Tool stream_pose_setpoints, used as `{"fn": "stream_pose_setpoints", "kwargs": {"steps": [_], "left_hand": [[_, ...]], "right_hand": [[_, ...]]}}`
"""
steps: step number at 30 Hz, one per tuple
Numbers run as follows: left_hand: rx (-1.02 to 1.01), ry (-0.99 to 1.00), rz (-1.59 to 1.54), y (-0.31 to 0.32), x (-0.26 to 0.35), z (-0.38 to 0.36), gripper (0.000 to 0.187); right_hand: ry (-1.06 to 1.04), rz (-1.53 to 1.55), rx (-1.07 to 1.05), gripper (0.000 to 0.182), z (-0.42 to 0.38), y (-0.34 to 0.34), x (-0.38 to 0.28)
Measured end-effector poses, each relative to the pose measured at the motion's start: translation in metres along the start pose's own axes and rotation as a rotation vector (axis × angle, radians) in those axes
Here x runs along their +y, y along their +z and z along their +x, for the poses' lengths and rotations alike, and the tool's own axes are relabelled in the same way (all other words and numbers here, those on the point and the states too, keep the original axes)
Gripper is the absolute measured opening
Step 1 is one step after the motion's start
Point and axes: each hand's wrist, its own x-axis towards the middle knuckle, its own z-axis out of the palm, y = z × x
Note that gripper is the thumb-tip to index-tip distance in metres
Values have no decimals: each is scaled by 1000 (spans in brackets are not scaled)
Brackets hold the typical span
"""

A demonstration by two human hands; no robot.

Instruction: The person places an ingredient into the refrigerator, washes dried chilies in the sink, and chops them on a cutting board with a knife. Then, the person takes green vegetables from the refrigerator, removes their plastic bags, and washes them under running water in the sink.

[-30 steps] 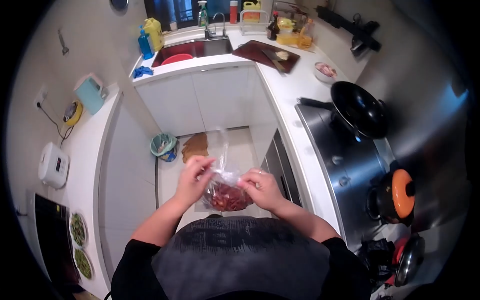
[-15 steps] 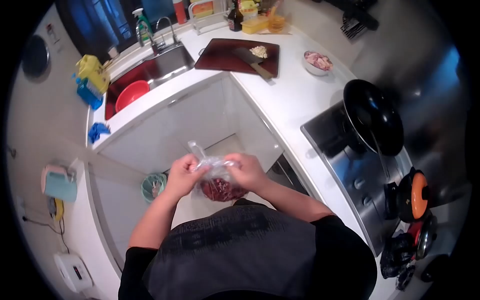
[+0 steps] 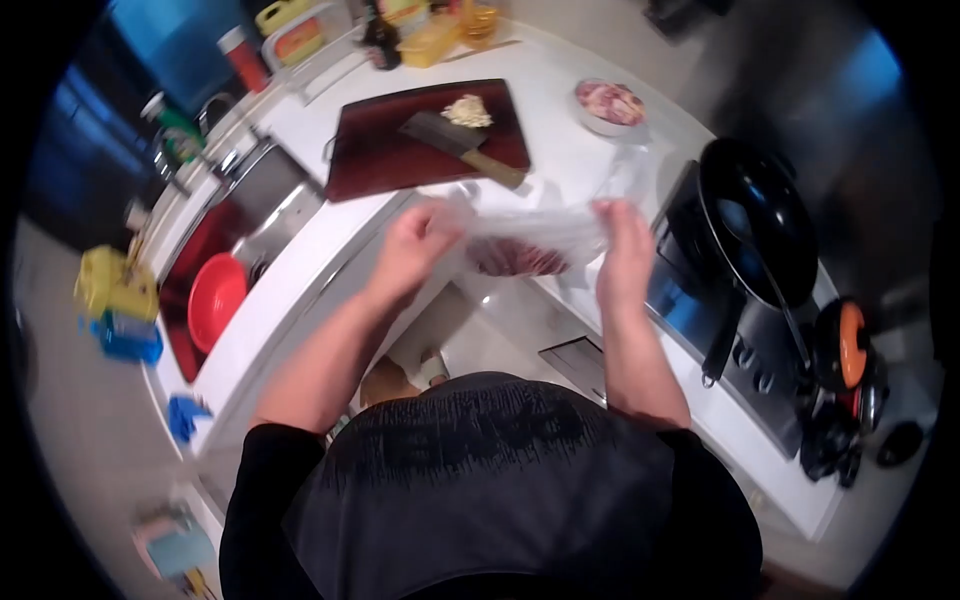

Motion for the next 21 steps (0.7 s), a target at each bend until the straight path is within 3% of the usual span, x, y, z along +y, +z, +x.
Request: {"fn": "stream_pose_setpoints", "kwargs": {"steps": [2,5,8,9,11,14,18,19,21], "left_hand": [[-57,141,-11,3,-3,44,20],[-186,139,-96,11,1,83,16],[132,848,371,24,-8,101,22],[-66,1021,583,23,-4,99,32],[-580,1137,502,46,-7,99,31],[-585,1186,676,85,-30,123,28],[-906,856,970,91,-45,139,25],[-833,1071,910,85,-48,143,23],[-850,1028,902,75,-51,145,22]], "right_hand": [[-75,12,150,16,22,-4,-11],[-110,29,241,12,35,-16,-6],[-52,-132,287,8,21,-18,17],[-16,-156,295,8,15,-17,23],[17,-256,302,9,4,-17,30],[-19,-380,300,11,-1,-15,26],[-74,-367,373,18,1,-14,19],[-97,-442,422,18,2,-16,24],[-147,-511,494,18,7,-18,30]]}}
